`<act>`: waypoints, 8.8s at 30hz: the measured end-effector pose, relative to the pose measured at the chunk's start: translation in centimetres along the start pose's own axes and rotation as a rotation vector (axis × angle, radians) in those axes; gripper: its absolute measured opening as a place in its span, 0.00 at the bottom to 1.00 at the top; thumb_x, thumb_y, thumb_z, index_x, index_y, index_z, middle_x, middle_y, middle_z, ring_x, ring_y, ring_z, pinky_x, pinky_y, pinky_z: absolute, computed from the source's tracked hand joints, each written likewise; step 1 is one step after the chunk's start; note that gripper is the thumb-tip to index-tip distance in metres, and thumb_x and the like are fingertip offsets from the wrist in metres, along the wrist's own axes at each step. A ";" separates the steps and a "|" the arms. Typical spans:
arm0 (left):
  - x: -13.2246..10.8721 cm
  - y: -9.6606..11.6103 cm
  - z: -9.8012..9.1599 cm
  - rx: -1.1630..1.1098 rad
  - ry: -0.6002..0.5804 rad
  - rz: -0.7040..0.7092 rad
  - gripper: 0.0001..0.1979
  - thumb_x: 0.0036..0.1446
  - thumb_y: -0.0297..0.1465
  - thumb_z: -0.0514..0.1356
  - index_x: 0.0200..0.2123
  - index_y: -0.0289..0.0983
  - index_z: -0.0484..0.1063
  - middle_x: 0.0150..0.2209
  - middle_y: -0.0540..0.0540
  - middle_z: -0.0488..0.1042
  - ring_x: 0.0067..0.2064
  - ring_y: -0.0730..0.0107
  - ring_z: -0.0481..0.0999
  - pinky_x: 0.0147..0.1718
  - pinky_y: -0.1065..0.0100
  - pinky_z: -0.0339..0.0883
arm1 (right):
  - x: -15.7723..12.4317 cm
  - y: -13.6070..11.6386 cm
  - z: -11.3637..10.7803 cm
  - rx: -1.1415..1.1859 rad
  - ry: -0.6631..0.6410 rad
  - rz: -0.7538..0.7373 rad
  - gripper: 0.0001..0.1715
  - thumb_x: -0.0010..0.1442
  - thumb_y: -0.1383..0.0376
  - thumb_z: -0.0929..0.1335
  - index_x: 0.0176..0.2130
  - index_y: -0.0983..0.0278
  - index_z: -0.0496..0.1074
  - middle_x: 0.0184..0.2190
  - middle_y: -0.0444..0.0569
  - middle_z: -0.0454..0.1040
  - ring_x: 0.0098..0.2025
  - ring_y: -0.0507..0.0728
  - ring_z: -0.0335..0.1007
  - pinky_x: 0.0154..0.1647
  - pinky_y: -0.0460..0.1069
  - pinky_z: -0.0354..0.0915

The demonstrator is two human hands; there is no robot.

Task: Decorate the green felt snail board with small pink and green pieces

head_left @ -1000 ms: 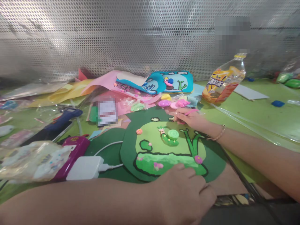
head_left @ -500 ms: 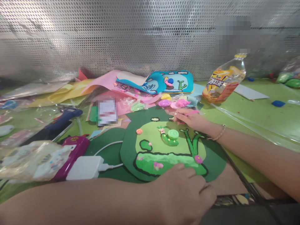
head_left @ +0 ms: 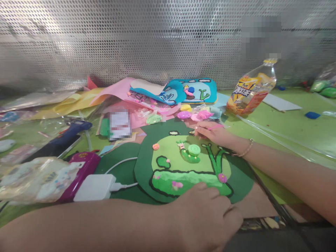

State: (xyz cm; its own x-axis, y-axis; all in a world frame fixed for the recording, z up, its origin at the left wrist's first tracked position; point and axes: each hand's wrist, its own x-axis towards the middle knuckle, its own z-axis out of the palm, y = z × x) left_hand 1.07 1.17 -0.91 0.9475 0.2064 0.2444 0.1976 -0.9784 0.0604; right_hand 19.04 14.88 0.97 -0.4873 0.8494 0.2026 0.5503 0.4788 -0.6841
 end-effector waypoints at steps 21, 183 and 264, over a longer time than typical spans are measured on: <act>0.0 0.0 -0.2 0.013 -0.038 0.002 0.19 0.57 0.39 0.56 0.47 0.33 0.64 0.31 0.48 0.66 0.33 0.66 0.66 0.29 0.63 0.55 | 0.1 -0.1 0.1 -0.018 -0.007 -0.005 0.19 0.63 0.57 0.59 0.26 0.64 0.67 0.21 0.44 0.67 0.23 0.50 0.61 0.26 0.46 0.55; 1.9 -1.1 -2.0 -1.479 0.430 -0.952 0.10 0.45 0.22 0.58 0.34 0.33 0.68 0.28 0.52 0.70 0.29 0.77 0.67 0.27 0.77 0.62 | -3.6 -6.9 1.1 -0.146 -0.223 -0.815 0.21 0.62 0.66 0.57 0.20 0.64 0.65 0.25 0.47 0.59 0.28 0.53 0.53 0.36 0.51 0.58; -0.2 -0.1 -0.4 -0.049 -0.181 0.042 0.07 0.57 0.33 0.50 0.37 0.36 0.63 0.25 0.48 0.70 0.26 0.67 0.67 0.22 0.65 0.50 | 0.5 1.6 -0.6 0.270 0.160 0.175 0.26 0.61 0.48 0.61 0.22 0.63 0.63 0.16 0.41 0.62 0.19 0.49 0.61 0.22 0.45 0.59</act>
State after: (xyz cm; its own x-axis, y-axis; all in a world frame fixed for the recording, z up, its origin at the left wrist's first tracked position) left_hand 0.79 1.23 -0.58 0.9852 0.1563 0.0703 0.1488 -0.9836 0.1023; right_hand 20.07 16.17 0.35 -0.2780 0.9474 0.1587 0.4068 0.2657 -0.8740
